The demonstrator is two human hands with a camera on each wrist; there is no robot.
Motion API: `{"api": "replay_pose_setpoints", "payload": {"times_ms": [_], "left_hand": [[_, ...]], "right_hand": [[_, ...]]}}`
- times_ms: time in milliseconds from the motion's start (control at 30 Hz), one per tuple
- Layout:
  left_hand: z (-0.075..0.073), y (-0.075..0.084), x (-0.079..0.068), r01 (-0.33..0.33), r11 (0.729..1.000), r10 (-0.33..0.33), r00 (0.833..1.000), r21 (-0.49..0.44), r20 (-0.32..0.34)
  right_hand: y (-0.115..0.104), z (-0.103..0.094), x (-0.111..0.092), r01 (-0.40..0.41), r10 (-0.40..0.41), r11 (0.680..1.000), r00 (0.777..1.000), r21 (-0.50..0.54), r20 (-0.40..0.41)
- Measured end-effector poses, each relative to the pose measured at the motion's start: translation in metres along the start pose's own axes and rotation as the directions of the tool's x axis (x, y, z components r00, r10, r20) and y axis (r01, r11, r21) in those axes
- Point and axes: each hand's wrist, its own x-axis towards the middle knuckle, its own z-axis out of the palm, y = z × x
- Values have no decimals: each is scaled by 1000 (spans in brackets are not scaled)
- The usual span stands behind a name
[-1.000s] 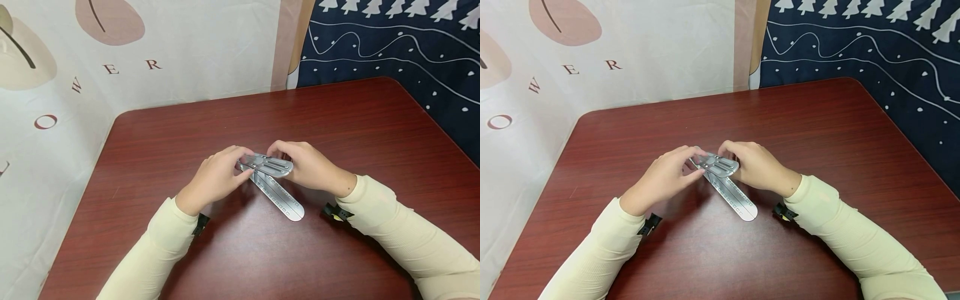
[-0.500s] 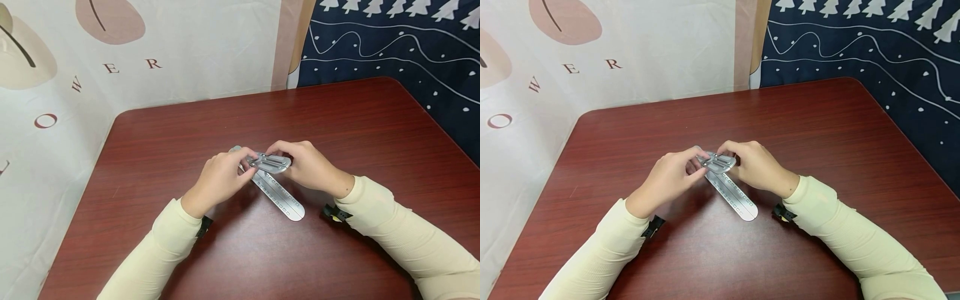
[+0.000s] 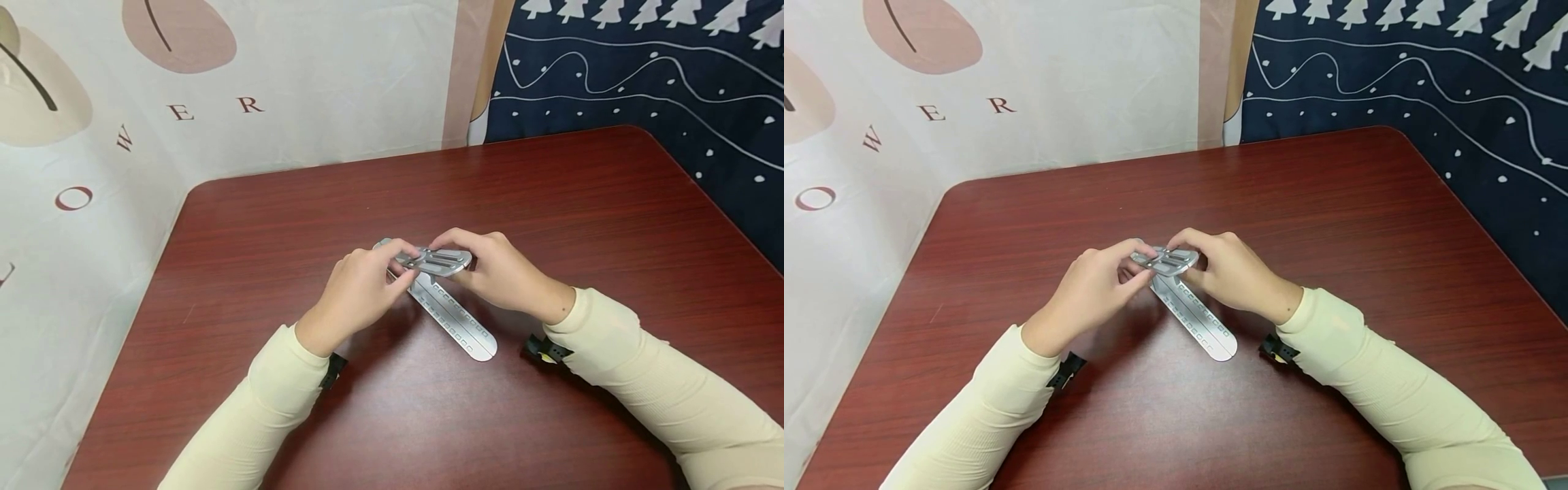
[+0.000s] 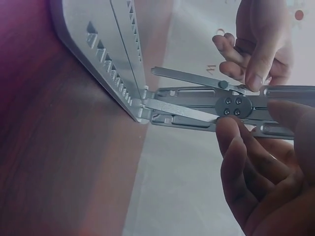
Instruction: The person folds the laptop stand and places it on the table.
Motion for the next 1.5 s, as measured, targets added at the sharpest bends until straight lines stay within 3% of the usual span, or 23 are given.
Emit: {"api": "replay_pose_setpoints", "payload": {"times_ms": [433, 867, 1500], "left_hand": [[1, 0, 0, -1, 1000, 1, 1000, -9, 10], [2, -1, 0, 19, 1000, -19, 1000, -8, 25], [2, -1, -1, 16, 1000, -16, 998, 1, 53]], "right_hand": [[0, 1, -1, -106, 94, 990, 987, 90, 132], [2, 2, -2, -126, 103, 985, 978, 117, 184], [6, 3, -3, -38, 18, 993, 984, 109, 178]]}}
